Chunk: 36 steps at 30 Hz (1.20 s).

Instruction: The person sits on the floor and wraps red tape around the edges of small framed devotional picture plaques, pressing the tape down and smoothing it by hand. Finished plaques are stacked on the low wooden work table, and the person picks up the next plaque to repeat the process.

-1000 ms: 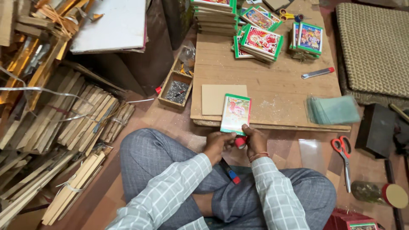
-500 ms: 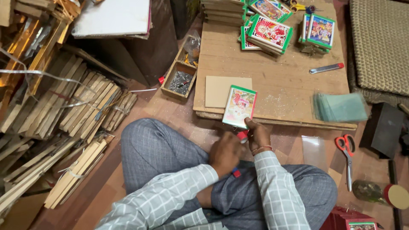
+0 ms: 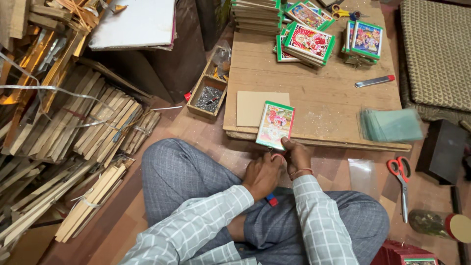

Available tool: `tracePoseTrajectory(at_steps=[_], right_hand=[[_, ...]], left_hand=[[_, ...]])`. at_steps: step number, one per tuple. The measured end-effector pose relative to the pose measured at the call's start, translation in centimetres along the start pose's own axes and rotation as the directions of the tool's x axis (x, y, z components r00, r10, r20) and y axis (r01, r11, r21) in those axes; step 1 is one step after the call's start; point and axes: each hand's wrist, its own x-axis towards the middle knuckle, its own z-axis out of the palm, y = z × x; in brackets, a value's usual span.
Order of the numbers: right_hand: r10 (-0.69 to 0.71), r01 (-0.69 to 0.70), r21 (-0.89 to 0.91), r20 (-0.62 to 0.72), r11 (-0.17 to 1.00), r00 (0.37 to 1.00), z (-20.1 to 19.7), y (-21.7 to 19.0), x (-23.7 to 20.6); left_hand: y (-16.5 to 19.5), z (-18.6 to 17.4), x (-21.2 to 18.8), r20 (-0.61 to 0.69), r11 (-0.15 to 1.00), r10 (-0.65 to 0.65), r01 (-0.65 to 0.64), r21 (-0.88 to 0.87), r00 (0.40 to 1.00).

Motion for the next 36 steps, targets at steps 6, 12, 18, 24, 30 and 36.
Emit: tracePoseTrajectory(at_steps=[6,12,18,24,30,36], right_hand=[[-0.011,0.007,-0.057,-0.072,0.998,0.997,-0.6,0.0,0.5],[-0.036,0.028,-0.143,-0.052,0.989,0.998,-1.5,0.4,1.1],[0.009,-0.017,-0.105,-0.080,0.994,0.997,-0.4,-1.3,-0.4],[-0.074,0.014,-0.293,-0.196,0.956,0.978,-0.5,-2.2,-3.4],[-0.556,0.520,-0.557,0.122,0.647,0.822,-1.5,-0.4,-6.0],[-0.590,0.496,-0.600,0.049,0.627,0.806,-1.2,0.3,-5.8]], left_hand=[[-3.2,-3.4,1.6,0.014,0.997,-0.069,0.069,-0.017,0.998],[-6.7,-7.0,2.6,-0.030,0.973,-0.195,0.190,-0.131,0.980],[-6.8,-7.2,3.7,0.152,0.871,-0.428,0.451,-0.194,0.891],[-7.6,-4.8,3.6,0.030,0.722,-0.396,0.331,-0.608,0.918],[-8.4,-3.2,3.6,0.067,0.761,-0.344,0.320,-0.565,0.937],[-8.5,-3.3,3.8,0.036,0.806,-0.337,0.308,-0.506,0.941]])
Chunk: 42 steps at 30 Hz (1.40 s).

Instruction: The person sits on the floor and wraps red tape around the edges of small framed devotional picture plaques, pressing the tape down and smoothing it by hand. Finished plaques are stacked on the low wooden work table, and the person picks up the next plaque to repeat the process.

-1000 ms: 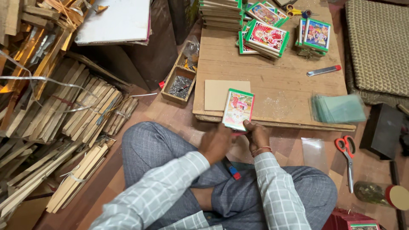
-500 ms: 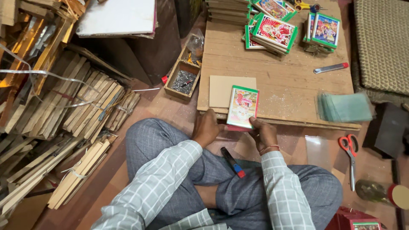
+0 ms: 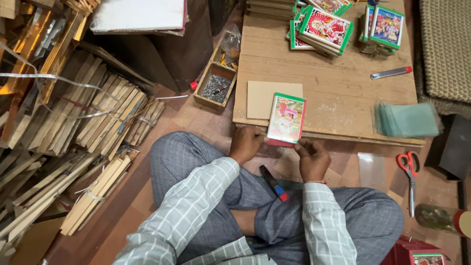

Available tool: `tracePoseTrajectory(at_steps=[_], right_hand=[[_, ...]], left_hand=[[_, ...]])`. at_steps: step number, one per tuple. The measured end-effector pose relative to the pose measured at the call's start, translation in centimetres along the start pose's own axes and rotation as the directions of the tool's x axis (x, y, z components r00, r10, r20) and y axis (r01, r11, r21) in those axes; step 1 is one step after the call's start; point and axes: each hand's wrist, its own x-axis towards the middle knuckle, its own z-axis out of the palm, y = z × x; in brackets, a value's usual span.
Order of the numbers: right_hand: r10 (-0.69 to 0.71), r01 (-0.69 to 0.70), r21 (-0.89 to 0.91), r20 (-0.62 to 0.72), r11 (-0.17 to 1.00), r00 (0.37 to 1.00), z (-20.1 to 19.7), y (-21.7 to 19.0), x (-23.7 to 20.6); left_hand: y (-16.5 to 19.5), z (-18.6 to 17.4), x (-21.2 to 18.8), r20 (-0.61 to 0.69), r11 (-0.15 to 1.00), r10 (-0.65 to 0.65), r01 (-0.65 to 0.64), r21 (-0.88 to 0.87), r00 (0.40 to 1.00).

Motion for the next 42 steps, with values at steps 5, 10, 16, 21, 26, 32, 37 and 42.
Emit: tracePoseTrajectory(at_steps=[5,10,16,21,26,32,37,42], right_hand=[[0.032,-0.032,-0.009,-0.035,0.999,0.999,0.1,0.3,0.3],[0.104,-0.102,0.084,-0.016,0.991,0.994,0.2,0.1,0.4],[0.145,-0.141,0.113,-0.026,0.984,0.989,0.3,-1.0,0.3],[0.185,-0.177,0.155,-0.039,0.972,0.982,0.6,-2.0,0.3],[0.249,-0.225,0.274,-0.056,0.935,0.967,0.8,-2.5,0.5],[0.303,-0.256,0.366,-0.075,0.895,0.950,1.0,-1.9,1.2],[0.274,-0.205,0.398,-0.123,0.894,0.954,1.8,-0.8,1.4],[0.206,-0.119,0.361,-0.212,0.925,0.955,2.7,-0.1,0.8]], left_hand=[[0.1,0.0,0.2,-0.004,0.999,-0.021,0.021,-0.029,1.000],[0.3,-0.1,0.3,0.015,0.999,-0.047,0.047,-0.016,0.999],[1.0,-0.3,0.3,0.044,0.991,-0.132,0.132,0.001,0.990],[0.8,-0.1,0.3,0.037,0.989,-0.144,0.145,-0.031,0.989],[-0.1,0.4,0.7,0.010,0.994,-0.087,0.087,-0.069,0.996],[-0.7,0.8,0.6,0.013,0.991,-0.089,0.090,-0.100,0.996],[-1.5,1.6,0.7,-0.027,0.994,-0.054,0.051,-0.095,0.998],[-2.5,2.5,0.8,-0.039,0.996,-0.003,0.000,-0.091,0.999]])
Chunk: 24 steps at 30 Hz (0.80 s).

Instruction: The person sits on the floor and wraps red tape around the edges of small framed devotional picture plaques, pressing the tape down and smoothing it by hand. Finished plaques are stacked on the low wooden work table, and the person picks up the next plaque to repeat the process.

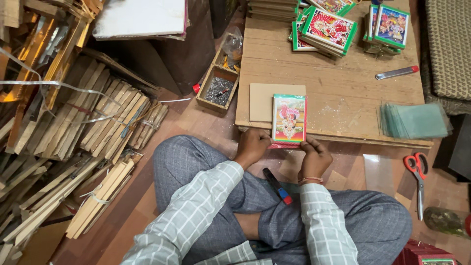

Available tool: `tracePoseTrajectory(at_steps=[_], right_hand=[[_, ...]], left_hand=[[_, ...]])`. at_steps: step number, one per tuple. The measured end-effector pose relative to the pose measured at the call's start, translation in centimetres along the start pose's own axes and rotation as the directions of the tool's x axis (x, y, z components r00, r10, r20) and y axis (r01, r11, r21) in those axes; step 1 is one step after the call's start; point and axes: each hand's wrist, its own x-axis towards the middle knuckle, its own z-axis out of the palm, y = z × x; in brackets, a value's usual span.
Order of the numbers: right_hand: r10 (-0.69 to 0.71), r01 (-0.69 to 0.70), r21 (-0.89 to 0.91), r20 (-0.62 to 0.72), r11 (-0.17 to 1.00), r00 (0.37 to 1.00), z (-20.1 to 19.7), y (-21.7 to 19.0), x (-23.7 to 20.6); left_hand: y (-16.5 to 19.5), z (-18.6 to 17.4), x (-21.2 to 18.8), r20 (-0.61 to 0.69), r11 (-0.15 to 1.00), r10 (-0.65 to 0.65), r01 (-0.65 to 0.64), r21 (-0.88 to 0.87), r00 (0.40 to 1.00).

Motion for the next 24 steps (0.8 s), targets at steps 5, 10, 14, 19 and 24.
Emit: tracePoseTrajectory(at_steps=[5,10,14,19,24], right_hand=[[-0.096,0.095,-0.067,-0.006,0.993,0.995,1.3,0.2,-1.5],[-0.356,0.356,-0.212,0.040,0.910,0.934,3.7,0.3,-3.8],[-0.419,0.388,-0.436,0.026,0.812,0.908,3.7,0.6,-4.2],[-0.194,0.184,-0.137,-0.065,0.973,0.979,2.2,1.1,-1.7],[0.054,-0.035,0.135,-0.140,0.990,0.989,1.7,1.8,-1.1]], left_hand=[[-0.1,0.5,0.1,0.032,0.994,-0.055,0.057,-0.091,0.998],[0.4,0.6,-0.2,0.042,0.968,-0.096,0.103,-0.228,0.995],[0.2,0.7,-0.2,0.044,0.962,-0.090,0.098,-0.253,0.995],[-0.6,1.1,0.0,0.036,0.964,-0.122,0.127,-0.232,0.992],[-1.0,1.6,-0.1,0.064,0.924,-0.198,0.208,-0.322,0.978]])
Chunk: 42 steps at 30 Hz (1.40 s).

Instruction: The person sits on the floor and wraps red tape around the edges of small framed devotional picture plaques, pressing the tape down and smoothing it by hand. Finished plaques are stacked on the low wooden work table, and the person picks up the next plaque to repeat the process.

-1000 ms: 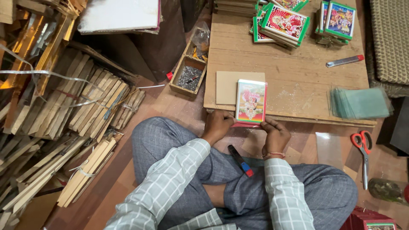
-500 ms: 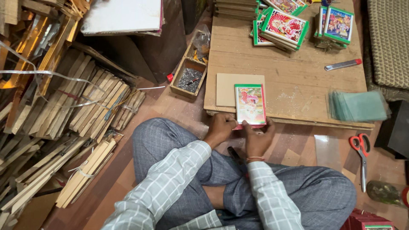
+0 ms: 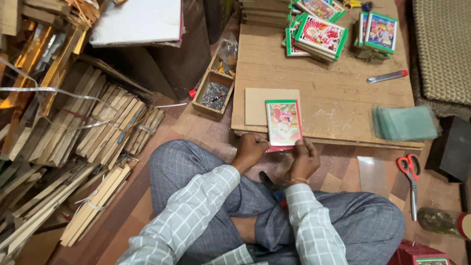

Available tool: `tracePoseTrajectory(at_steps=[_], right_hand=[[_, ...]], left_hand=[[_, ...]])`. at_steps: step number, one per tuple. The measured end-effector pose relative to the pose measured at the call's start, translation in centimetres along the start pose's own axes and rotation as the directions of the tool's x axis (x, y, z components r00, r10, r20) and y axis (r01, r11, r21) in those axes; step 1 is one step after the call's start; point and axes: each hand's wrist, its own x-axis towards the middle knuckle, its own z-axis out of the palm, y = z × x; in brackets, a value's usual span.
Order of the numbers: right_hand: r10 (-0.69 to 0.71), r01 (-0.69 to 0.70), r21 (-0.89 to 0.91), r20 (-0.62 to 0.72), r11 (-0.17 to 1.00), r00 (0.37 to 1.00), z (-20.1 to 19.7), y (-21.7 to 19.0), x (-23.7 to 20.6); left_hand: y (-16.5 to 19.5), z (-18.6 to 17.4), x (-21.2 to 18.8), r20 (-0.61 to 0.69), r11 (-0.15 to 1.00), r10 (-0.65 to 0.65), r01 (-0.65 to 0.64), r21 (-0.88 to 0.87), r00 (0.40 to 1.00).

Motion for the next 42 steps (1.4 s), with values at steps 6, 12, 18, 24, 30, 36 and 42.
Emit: tracePoseTrajectory(at_steps=[6,12,18,24,30,36,42], right_hand=[[0.423,-0.545,0.318,0.378,0.776,0.824,0.7,1.2,-2.6],[0.368,-0.422,0.209,0.252,0.882,0.895,1.2,-2.3,-1.5],[0.076,0.147,-0.458,0.434,0.877,0.898,1.6,-13.1,1.9],[-0.058,0.849,-0.488,0.859,0.202,0.508,5.8,-20.0,4.8],[0.017,0.960,-0.260,0.965,0.106,0.260,9.2,-20.1,6.5],[0.163,0.677,-0.559,0.814,0.478,0.557,8.7,-19.7,7.1],[0.137,0.363,-0.432,0.778,0.825,0.614,7.3,-18.0,7.0]], left_hand=[[0.4,0.9,-1.0,0.034,0.997,-0.008,0.010,-0.075,0.999],[3.8,0.3,-2.5,0.113,0.987,0.047,-0.029,-0.155,0.993],[11.4,-1.6,-2.8,-0.066,0.722,0.660,-0.606,0.333,0.749],[16.2,-2.2,1.5,0.015,0.778,0.616,-0.611,0.146,0.787],[14.8,-2.1,5.6,0.185,0.920,0.363,-0.383,0.088,0.913],[14.0,-1.9,7.0,0.230,0.879,0.454,-0.475,0.045,0.861],[15.2,-1.7,5.5,0.153,0.923,0.367,-0.380,0.067,0.918]])
